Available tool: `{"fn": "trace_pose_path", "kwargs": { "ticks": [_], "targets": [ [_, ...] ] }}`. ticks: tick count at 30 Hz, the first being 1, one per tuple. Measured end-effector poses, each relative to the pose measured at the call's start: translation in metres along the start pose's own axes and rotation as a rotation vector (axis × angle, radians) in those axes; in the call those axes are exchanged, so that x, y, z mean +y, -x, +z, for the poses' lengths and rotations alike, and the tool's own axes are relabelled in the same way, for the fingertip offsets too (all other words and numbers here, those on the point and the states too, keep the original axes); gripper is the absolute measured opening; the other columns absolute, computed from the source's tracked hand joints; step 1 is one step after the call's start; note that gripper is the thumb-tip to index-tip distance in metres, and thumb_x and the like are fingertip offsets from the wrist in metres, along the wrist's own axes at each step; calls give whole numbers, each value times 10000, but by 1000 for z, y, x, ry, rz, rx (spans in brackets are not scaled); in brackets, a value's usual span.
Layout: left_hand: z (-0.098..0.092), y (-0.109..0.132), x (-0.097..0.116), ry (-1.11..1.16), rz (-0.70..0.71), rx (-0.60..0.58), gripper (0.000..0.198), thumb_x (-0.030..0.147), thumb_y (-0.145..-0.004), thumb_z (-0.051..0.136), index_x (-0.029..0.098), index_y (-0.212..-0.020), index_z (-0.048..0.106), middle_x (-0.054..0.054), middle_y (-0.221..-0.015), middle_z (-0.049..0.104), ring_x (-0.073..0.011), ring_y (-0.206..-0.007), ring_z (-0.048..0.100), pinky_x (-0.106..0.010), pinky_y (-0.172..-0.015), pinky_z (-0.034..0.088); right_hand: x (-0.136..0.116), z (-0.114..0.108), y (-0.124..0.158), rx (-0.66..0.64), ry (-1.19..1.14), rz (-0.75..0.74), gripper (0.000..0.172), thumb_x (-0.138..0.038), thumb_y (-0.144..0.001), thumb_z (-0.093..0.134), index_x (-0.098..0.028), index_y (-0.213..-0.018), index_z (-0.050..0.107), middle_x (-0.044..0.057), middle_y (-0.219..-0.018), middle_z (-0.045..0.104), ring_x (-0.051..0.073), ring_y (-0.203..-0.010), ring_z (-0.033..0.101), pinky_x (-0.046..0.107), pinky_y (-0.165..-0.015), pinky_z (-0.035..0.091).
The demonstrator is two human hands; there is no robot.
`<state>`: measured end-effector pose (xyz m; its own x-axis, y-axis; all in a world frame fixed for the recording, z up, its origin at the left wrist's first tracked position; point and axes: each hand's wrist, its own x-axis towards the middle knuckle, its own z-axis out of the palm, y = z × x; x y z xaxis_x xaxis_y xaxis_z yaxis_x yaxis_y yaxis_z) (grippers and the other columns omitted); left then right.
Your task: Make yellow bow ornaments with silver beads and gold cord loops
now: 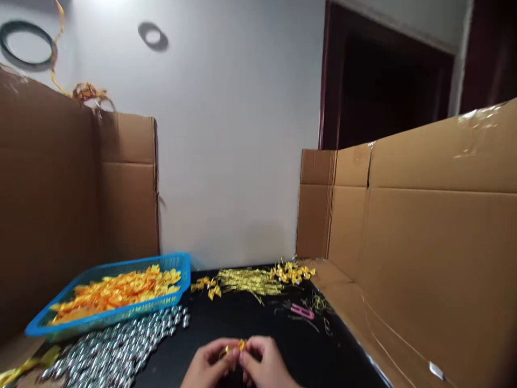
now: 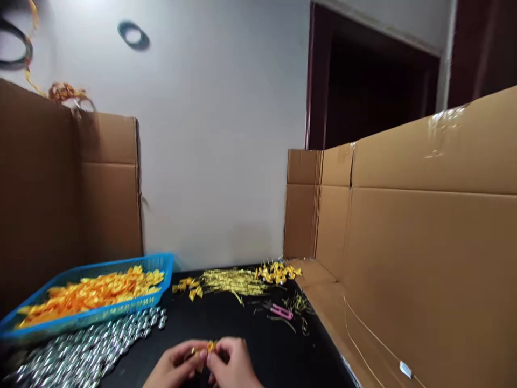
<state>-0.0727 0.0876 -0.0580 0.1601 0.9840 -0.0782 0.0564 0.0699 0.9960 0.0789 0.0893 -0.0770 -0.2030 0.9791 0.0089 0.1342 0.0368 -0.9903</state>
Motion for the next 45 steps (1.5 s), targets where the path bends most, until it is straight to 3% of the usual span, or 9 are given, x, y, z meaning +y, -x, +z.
{"fn": "trace_pose_path", "kwargs": {
  "ticks": [1, 3, 8, 20, 26, 38, 45],
  "targets": [
    [1, 0, 0, -12, 65, -22, 369, 484, -584, 809, 173, -774, 754, -61, -773, 739, -242, -749, 628, -311, -668, 495, 2, 0, 0, 2, 14, 21, 262, -353, -867, 623, -94, -827, 636, -1, -679, 617, 112, -579, 577, 256, -582, 490],
    [3, 2, 1, -9, 131, -24, 385, 505, -594, 769, 154, -751, 764, -70, -735, 742, -217, -694, 611, -287, -621, 462, 2, -1, 3, 23, 26, -72, 339, -427, -803, 644, -117, -673, 597, -57, -487, 497, 70, -431, 451, 201, -461, 369],
    [5, 8, 8, 18, 153, 73, 323, 431, -641, 721, 149, -792, 760, -82, -806, 749, -194, -695, 605, -265, -616, 443, -8, -6, 14, -37, -24, -123, 353, -485, -744, 639, -141, -673, 608, -43, -503, 527, 73, -438, 453, 198, -462, 350],
    [9, 10, 4, 123, 120, 14, 354, 449, -728, 669, 121, -839, 742, -70, -814, 717, -159, -667, 591, -259, -631, 453, -16, -13, 22, -80, -52, -154, 280, -386, -789, 601, -132, -725, 701, -31, -534, 543, 80, -484, 467, 216, -524, 399],
    [9, 15, 11, 88, 155, -15, 244, 371, -674, 750, 141, -756, 746, -36, -731, 719, -144, -631, 574, -251, -649, 457, -16, -13, 23, -87, -82, -166, 279, -403, -771, 616, -147, -699, 701, -31, -518, 536, 80, -471, 454, 212, -501, 391],
    [9, 16, 10, 121, 146, 9, 347, 378, -598, 817, 156, -858, 757, -87, -925, 774, -230, -848, 686, -325, -826, 508, -20, -14, 19, 54, -257, -119, 197, -334, -688, 659, -165, -588, 643, -34, -481, 518, 89, -456, 431, 221, -458, 349],
    [8, 14, 10, 163, 115, 100, 346, 338, -559, 839, 150, -839, 763, -70, -840, 772, -182, -743, 663, -271, -734, 502, -22, -16, 20, 120, -492, -75, 131, -239, -629, 603, -154, -538, 645, -24, -485, 535, 85, -465, 432, 217, -460, 308]
  ]
}}
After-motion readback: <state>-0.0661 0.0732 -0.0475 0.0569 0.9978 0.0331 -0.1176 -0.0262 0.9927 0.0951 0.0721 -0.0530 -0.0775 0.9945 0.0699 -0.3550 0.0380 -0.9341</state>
